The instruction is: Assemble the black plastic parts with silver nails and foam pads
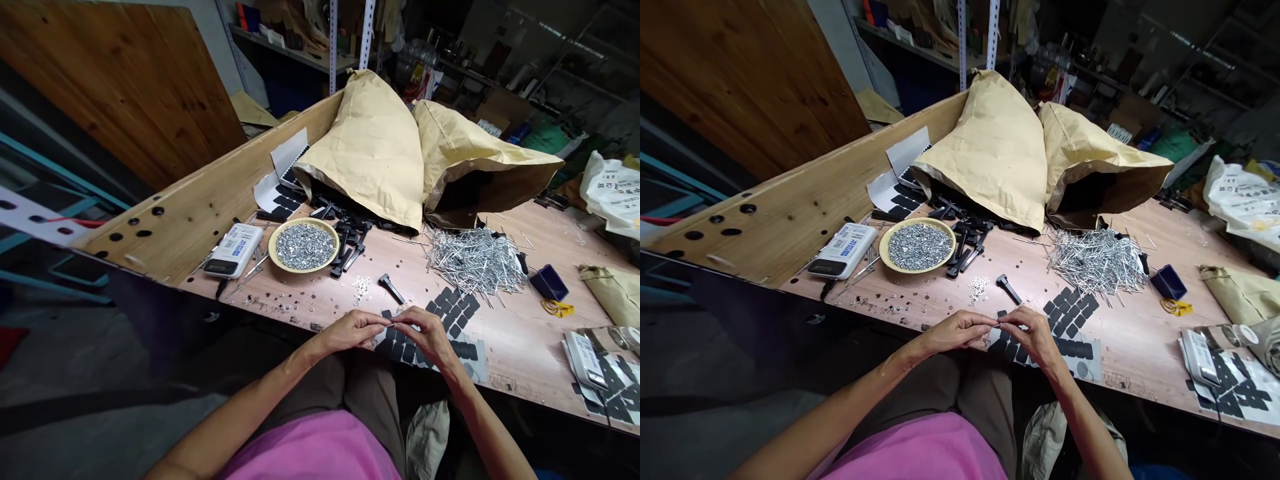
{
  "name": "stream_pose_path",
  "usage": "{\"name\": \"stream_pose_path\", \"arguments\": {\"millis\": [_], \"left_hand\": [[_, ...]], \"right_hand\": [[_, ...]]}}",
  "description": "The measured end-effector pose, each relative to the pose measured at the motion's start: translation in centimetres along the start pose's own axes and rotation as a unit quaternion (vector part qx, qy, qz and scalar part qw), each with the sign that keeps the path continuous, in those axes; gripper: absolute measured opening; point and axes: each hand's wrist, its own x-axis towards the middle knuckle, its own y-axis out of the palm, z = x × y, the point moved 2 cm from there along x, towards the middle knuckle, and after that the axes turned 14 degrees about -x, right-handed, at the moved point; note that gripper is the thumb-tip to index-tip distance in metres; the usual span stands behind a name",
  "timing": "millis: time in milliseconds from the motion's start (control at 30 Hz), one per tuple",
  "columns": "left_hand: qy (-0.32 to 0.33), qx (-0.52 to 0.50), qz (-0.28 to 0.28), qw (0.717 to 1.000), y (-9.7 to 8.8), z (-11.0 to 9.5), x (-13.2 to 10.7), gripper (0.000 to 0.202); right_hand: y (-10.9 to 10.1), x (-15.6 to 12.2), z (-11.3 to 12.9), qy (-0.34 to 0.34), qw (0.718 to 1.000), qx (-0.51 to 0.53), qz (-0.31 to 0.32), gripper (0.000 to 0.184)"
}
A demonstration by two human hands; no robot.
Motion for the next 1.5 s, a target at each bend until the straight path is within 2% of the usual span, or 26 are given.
{"name": "stream_pose_path", "arguments": {"millis": [200, 367, 433, 533, 600, 667, 767, 933, 1000, 1100, 1200, 1267, 1300, 1333, 1367, 1433, 1500], "left_hand": [[-0.007, -0.004, 0.007, 1.0, 0.3, 0.6, 0.0, 0.052], [0.065, 0.103, -0.039, 0.992, 0.9, 0.2, -0.1, 0.037], [0.116, 0.182, -0.047, 0.975, 1.0, -0.1, -0.3, 0.03], [0.191, 0.294, -0.05, 0.935, 1.1, 0.0, -0.4, 0.027], [0.215, 0.336, -0.039, 0.916, 1.0, 0.3, -0.4, 0.028], [0.223, 0.351, -0.028, 0.909, 0.9, 0.6, -0.3, 0.028], [0.221, 0.346, -0.025, 0.912, 0.7, 0.7, -0.1, 0.028], [0.179, 0.287, 0.018, 0.941, 0.7, 0.6, 0.1, 0.028], [0.197, 0.305, 0.011, 0.932, 0.6, 0.7, 0.1, 0.028], [0.258, 0.394, 0.003, 0.882, 0.3, 1.0, 0.0, 0.029], [0.311, 0.505, 0.026, 0.805, -0.2, 1.2, 0.0, 0.031], [0.33, 0.555, 0.041, 0.762, -0.5, 1.2, 0.1, 0.03], [0.33, 0.565, 0.044, 0.755, -0.5, 1.1, 0.2, 0.029], [0.325, 0.561, 0.042, 0.76, -0.5, 1.0, 0.3, 0.029], [0.314, 0.541, 0.036, 0.78, -0.5, 0.9, 0.4, 0.027], [0.276, 0.454, 0.017, 0.847, -0.4, 0.6, 0.6, 0.026], [0.207, 0.321, 0.005, 0.924, -0.2, 0.4, 0.7, 0.03]], "right_hand": [[-0.5, -0.3, 0.5, -0.019, 0.999, -0.022, -0.019, 0.022], [-0.7, -0.6, 0.6, -0.014, 0.998, -0.04, -0.049, 0.017], [-0.5, -0.9, 0.4, 0.0, 0.998, -0.037, -0.052, 0.017], [0.0, -1.5, -0.1, 0.006, 0.996, -0.053, -0.071, 0.017], [0.4, -1.9, -0.2, -0.023, 0.992, -0.077, -0.097, 0.016], [0.7, -2.2, -0.3, -0.057, 0.987, -0.095, -0.118, 0.016], [0.7, -2.4, -0.4, -0.077, 0.983, -0.112, -0.125, 0.015], [0.2, -2.6, -0.2, -0.111, 0.983, -0.123, -0.083, 0.015], [0.1, -2.6, -0.1, -0.073, 0.99, -0.094, -0.07, 0.017], [0.6, -2.5, 0.1, 0.074, 0.996, 0.002, -0.057, 0.024], [1.8, -2.4, 0.0, 0.232, 0.961, 0.149, -0.018, 0.034], [2.4, -2.3, -0.1, 0.284, 0.933, 0.22, 0.018, 0.039], [2.6, -2.2, -0.3, 0.289, 0.93, 0.226, 0.025, 0.039], [2.5, -2.1, -0.4, 0.277, 0.938, 0.208, 0.022, 0.038], [2.3, -1.9, -0.6, 0.246, 0.954, 0.171, 0.008, 0.036], [1.6, -1.6, -0.6, 0.136, 0.988, 0.069, -0.036, 0.028], [0.9, -1.4, -0.5, 0.001, 0.998, -0.017, -0.067, 0.019]]}}
